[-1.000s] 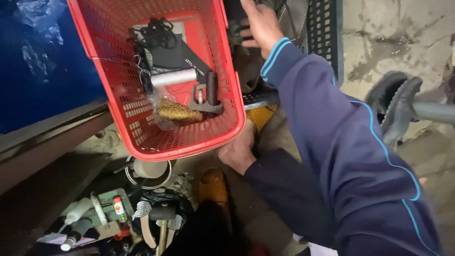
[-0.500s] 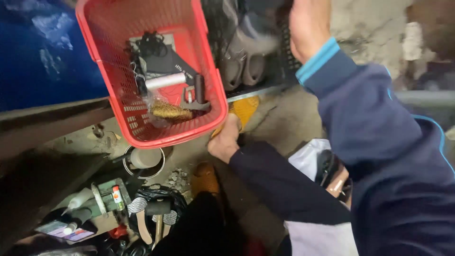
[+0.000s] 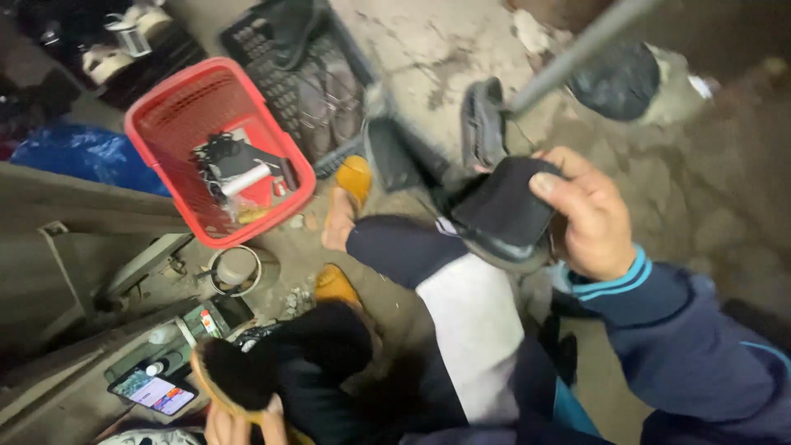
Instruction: A person is repairing a shoe by brushing the sole and then using a hammer to tap it into place.
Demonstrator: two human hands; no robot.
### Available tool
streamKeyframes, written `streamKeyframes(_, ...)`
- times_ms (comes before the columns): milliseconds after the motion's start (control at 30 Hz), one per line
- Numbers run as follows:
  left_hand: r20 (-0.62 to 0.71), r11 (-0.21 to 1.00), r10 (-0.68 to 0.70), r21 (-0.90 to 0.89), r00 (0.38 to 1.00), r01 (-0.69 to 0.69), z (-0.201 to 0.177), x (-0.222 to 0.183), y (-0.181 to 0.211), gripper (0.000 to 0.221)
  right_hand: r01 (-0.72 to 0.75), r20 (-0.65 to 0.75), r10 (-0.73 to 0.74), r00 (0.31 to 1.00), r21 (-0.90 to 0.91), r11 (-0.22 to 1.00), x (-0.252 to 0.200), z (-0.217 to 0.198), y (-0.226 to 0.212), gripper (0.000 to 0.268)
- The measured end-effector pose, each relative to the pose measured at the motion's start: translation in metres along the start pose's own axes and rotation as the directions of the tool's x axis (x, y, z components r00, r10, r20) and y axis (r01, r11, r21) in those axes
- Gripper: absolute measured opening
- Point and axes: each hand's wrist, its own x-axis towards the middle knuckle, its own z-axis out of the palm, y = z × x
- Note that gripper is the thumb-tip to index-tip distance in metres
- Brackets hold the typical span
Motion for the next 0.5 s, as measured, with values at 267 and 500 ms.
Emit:
streamKeyframes(267, 0.018, 0.955, -0.104, -0.276, 0.994, 0.105, -0.032, -0.014, 0.041, 0.022, -0.072, 0.011, 0.078, 0.997, -0.285, 0.956, -0.159, -0.078, 0.093, 0.025)
streamKeyframes(500, 0.166, 0.887, -0.284, -0.329, 0.944, 0.325, -0.048, -0.038, 0.12, 0.023, -0.068, -0.174, 0.04, 0.984, -0.159, 0.985, -0.217, -0.107, 0.118, 0.023)
